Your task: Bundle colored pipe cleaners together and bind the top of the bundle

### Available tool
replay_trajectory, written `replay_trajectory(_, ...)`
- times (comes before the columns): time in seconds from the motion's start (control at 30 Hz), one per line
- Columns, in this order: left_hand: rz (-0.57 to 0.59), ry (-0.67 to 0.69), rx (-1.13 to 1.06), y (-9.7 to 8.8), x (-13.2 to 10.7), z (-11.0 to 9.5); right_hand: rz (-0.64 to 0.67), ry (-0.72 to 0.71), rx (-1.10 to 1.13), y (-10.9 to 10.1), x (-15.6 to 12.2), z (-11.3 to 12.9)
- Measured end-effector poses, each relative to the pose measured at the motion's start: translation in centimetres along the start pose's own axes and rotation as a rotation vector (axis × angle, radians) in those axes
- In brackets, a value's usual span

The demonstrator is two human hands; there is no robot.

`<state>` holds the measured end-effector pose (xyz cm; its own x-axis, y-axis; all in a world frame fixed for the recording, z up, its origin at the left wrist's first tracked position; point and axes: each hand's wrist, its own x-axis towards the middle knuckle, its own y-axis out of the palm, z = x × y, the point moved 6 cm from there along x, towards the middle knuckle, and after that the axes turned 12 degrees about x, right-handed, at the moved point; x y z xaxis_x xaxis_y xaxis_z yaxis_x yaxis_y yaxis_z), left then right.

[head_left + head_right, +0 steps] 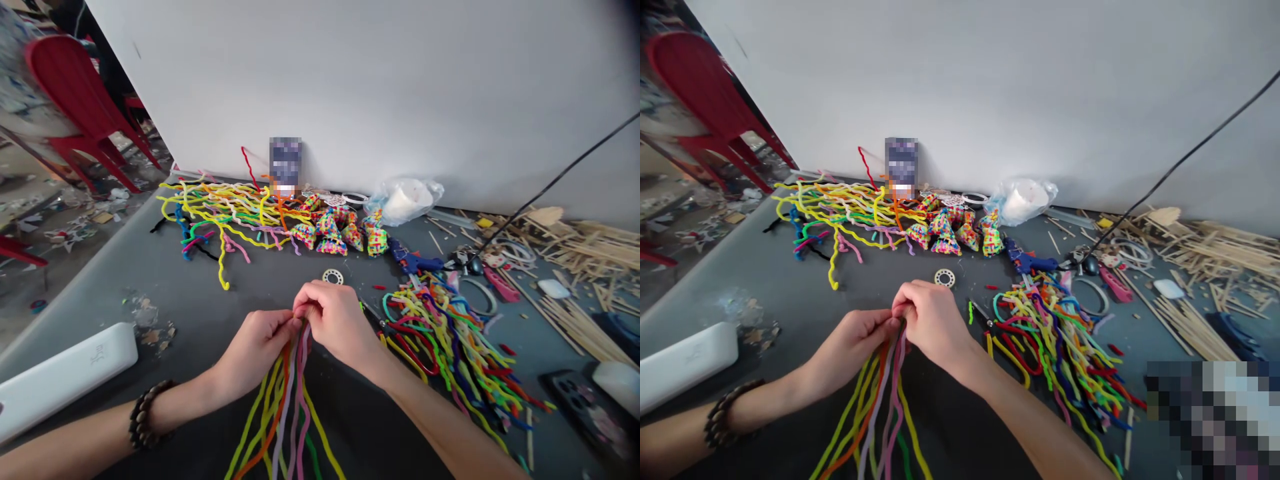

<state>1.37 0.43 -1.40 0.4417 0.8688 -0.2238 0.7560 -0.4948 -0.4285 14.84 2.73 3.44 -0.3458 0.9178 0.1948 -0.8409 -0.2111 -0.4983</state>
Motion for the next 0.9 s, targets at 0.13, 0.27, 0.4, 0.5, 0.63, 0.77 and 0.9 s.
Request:
replay_trajectory(0.13, -0.044, 0.030, 0.045, -0.4, -0.3, -0.6, -0.024, -0.008, -0.001, 0.1, -0.2, 0.3)
replay_trajectory(0.27, -0.040, 0.019, -0.062, 0.1, -0.4, -0.3, -0.052, -0.033, -0.033, 0.4, -0.6, 0.6)
replay_trajectory(0.4, 0.090, 0.007, -0.304, 1.3, -0.1, 0.0, -0.070, -0.024, -0.046, 0.6, -0.4, 0.5)
replay_trajectory(0.5, 0.195, -0.047, -0.528, 2.1, -0.1, 0.1, -0.081, -0.006, -0.030, 0.4, 0.1, 0.6)
replay_trajectory(0.63, 0.278, -0.126, -0.618, 2.7, -0.4, 0.3, 0.030, 0.085, 0.039, 0.4, 1.3, 0.4)
replay_trajectory(0.77, 0.231, -0.159, -0.738, 3.2, -0.9, 0.2, 0.163, 0.229, 0.085, 0.0, 2.8, -1.2)
replay_trajectory(0.9, 0.216, -0.320, -0.915, 4.5, -2.5, 0.5, 0.158, 0.252, 0.122, -0.9, 4.7, -3.2)
